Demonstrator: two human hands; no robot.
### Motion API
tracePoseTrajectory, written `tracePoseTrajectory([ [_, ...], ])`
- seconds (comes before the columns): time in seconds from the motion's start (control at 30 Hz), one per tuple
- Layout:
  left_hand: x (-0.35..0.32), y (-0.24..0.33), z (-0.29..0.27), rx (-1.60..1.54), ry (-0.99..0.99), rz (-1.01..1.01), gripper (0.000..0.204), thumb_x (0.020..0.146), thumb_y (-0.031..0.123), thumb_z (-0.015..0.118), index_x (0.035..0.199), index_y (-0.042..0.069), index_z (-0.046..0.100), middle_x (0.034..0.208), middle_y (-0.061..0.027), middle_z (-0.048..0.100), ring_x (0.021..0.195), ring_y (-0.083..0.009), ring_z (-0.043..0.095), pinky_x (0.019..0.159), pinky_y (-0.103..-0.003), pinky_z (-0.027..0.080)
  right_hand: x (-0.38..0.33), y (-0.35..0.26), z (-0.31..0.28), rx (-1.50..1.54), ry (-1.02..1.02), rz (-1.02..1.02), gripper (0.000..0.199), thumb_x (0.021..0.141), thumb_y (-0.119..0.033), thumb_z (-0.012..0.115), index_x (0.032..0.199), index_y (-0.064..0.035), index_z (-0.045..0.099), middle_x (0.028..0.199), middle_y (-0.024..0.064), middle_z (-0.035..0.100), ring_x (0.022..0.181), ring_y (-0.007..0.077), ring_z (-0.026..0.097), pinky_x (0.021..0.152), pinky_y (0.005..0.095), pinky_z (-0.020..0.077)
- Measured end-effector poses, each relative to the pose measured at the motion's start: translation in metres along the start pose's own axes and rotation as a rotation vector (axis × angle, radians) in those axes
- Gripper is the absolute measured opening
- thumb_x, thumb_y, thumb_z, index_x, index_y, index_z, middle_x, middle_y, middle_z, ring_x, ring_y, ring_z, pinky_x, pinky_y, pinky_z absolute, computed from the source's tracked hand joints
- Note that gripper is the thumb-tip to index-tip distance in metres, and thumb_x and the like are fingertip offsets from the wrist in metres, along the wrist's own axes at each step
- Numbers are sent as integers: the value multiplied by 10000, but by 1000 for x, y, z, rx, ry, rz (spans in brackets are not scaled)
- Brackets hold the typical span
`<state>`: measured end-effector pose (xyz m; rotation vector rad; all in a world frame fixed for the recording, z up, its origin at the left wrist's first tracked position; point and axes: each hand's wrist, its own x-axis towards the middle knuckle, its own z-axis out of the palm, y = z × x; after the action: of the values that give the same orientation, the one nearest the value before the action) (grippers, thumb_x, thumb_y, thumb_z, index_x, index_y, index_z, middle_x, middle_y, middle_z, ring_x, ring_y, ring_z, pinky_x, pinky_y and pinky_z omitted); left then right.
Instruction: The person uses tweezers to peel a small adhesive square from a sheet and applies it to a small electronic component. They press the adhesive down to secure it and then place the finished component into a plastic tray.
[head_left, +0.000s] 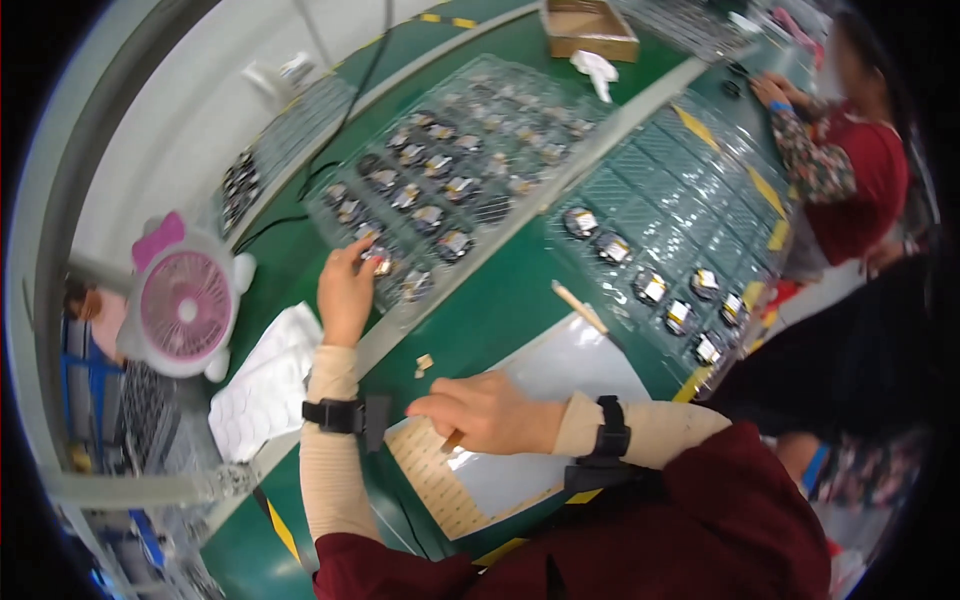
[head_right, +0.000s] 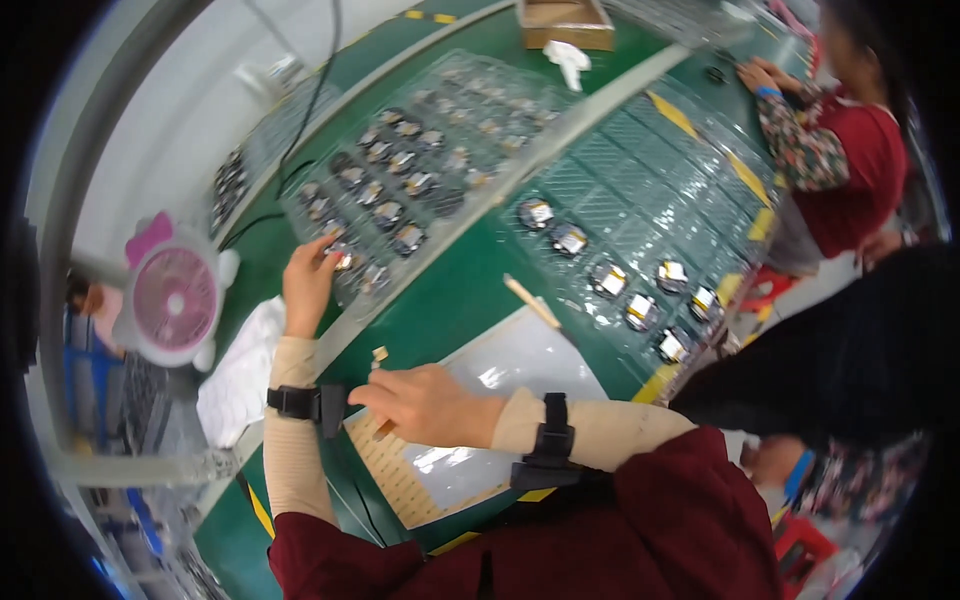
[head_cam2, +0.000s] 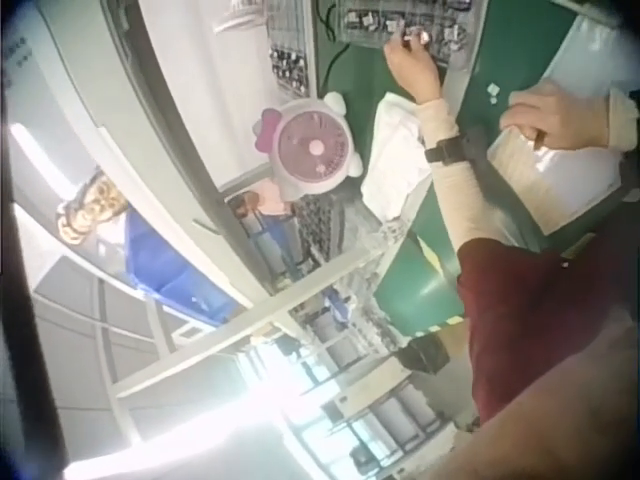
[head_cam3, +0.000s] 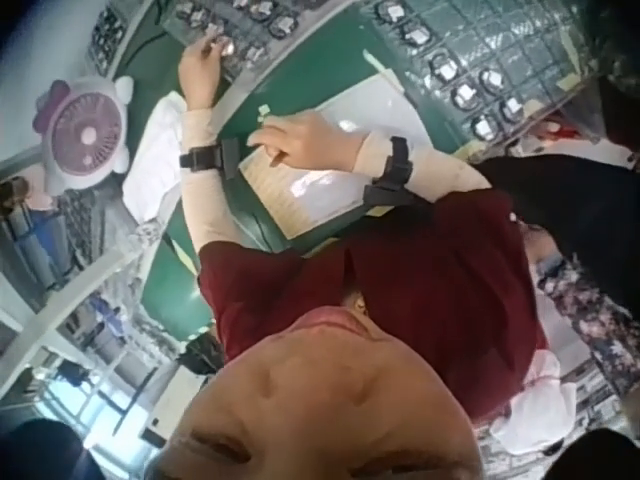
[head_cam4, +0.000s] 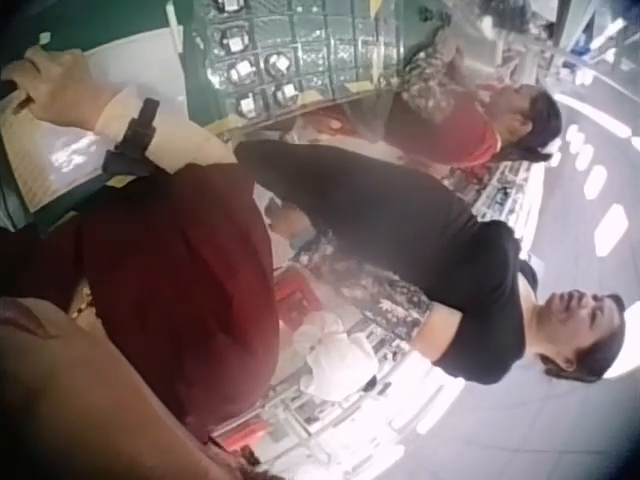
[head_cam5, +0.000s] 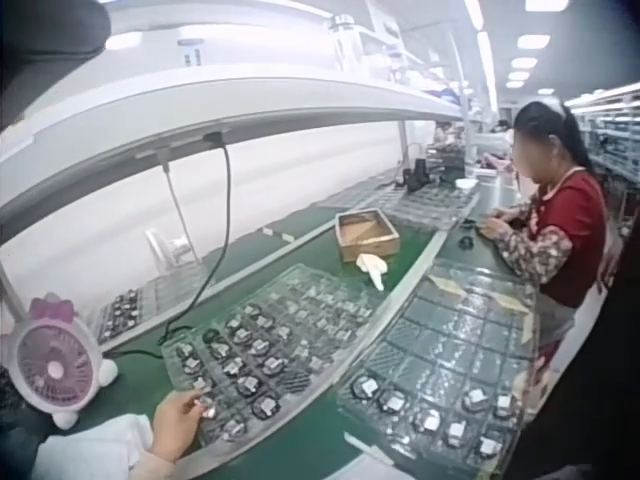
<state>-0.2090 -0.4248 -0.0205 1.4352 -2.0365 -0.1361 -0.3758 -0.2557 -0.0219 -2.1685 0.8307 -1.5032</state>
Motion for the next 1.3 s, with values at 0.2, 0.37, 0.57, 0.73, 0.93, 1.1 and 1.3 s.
tracePoseTrajectory([
  [0.2, 9, 3, 3, -62, 11, 4, 178, 793, 102, 604, 967, 91, 635, 832, -79, 572, 706, -192, 543, 634, -292, 438, -4, 6, -3, -16, 4, -44, 307, 613, -1, 639, 910, -44, 577, 846, 31, 523, 669, 148, 582, 492, 267, 467],
  [0.37, 17, -17, -1, 133, 70, 23, 156, 819, 109, 553, 951, 91, 635, 849, -124, 556, 803, -299, 549, 684, -371, 440, -4, 2, -2, -41, -51, -46, 326, 606, -17, 657, 921, -48, 584, 890, 26, 524, 716, 150, 586, 519, 271, 479],
  [0.57, 34, -29, 7, 207, 114, -53, 159, 833, 151, 538, 945, 99, 638, 880, -135, 559, 820, -312, 552, 706, -383, 445, -5, 2, 0, -45, -89, -28, 344, 597, -22, 669, 930, -61, 589, 866, 25, 514, 707, 147, 581, 519, 271, 476],
  [0.73, 45, -21, 22, 383, 103, -140, 182, 806, 250, 586, 905, 110, 649, 882, -135, 561, 810, -321, 564, 676, -397, 460, -4, 3, -2, -44, -117, 38, 335, 594, -13, 669, 913, -81, 591, 842, 27, 502, 659, 152, 570, 502, 272, 469],
  [0.93, 55, -20, 20, 444, 88, -203, 246, 759, 350, 634, 828, 114, 651, 882, -132, 560, 813, -324, 571, 650, -404, 467, -3, 2, -3, -33, -141, 86, 288, 596, -1, 663, 856, -91, 580, 833, 34, 489, 612, 157, 551, 480, 274, 455],
  [1.1, 52, -11, 15, 369, 42, -215, 294, 753, 394, 633, 826, 109, 637, 915, -142, 559, 848, -327, 567, 690, -399, 456, -2, 3, -6, -12, -177, 132, 237, 601, 5, 651, 796, -87, 553, 810, 39, 460, 587, 166, 530, 471, 288, 442],
  [1.3, 50, -4, 14, 331, 111, -93, 286, 669, 330, 719, 793, 87, 633, 864, -112, 569, 797, -297, 579, 644, -382, 467, -2, 4, -7, 11, -206, 152, 213, 605, 16, 626, 771, -82, 535, 790, 46, 442, 569, 180, 512, 459, 305, 422],
])
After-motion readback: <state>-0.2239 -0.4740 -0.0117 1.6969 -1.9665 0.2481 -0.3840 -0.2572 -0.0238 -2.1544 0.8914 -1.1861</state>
